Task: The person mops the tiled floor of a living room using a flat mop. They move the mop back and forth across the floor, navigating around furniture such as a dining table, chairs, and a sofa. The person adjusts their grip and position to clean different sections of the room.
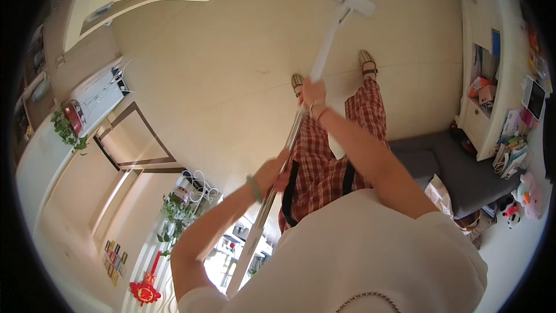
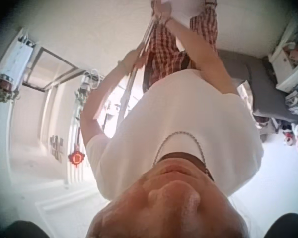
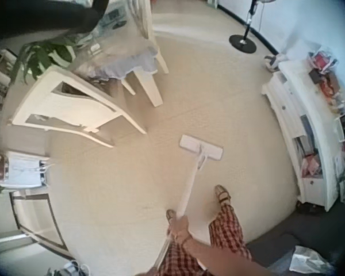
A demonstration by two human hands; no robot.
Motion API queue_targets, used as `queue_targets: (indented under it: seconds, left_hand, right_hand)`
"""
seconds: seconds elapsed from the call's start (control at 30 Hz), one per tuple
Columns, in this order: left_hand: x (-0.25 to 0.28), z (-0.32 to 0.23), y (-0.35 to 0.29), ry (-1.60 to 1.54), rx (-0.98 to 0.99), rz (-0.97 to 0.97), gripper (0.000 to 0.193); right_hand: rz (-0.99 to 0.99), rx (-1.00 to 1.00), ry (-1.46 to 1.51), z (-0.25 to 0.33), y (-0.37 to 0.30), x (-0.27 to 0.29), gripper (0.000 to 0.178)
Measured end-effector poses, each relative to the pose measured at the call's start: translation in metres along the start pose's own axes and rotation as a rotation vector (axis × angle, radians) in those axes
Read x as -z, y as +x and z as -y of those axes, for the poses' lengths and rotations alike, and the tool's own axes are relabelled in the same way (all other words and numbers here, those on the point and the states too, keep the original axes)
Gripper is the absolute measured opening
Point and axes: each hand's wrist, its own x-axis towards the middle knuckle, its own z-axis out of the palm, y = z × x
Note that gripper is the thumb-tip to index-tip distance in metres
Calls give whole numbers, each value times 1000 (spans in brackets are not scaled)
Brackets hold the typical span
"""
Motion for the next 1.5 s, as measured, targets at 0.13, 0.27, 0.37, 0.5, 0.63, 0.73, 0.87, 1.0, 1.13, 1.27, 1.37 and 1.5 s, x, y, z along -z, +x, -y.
queue_targets:
  seconds: [0.13, 0.27, 0.37, 0.5, 0.63, 0.73, 0.87, 1.0, 1.13, 1.27, 1.37, 1.5]
  left_hand:
    - [72, 71, -56, -32, 119, -92, 48]
    - [84, 70, -78, -34, 179, -72, 50]
    - [62, 65, -73, -2, 191, -106, 51]
    - [27, 26, -37, 112, 32, -36, 53]
    - [-39, -55, 40, 104, -94, 71, 51]
    - [-80, -111, 74, 72, -191, 233, 49]
    - [-79, -92, 73, 172, -318, 74, 49]
    - [-2, -21, 44, 216, -204, 15, 48]
    - [69, 61, -16, 136, -28, -81, 49]
    - [110, 121, -87, 232, 78, -178, 54]
    - [122, 133, -102, 380, 21, -158, 57]
    - [111, 129, -84, 87, 119, -112, 54]
  right_hand:
    - [33, -261, 113, -85, -74, -55, 31]
    - [78, -325, 2, -96, -94, -69, 28]
    - [55, -259, 44, -89, -90, -59, 27]
    - [27, 102, -14, -54, -37, -27, 30]
    - [67, 97, -108, 47, 72, 26, 44]
    - [7, 121, -242, 132, 116, 50, 41]
    - [-20, 123, -240, 121, 127, 46, 38]
    - [-112, 90, -207, 23, 76, 2, 34]
    - [1, -125, 79, -81, -9, -48, 32]
    - [125, -307, 100, -156, -97, -78, 32]
    - [217, -400, -5, -165, -115, -86, 38]
    - [224, -311, -100, -140, -106, -69, 47]
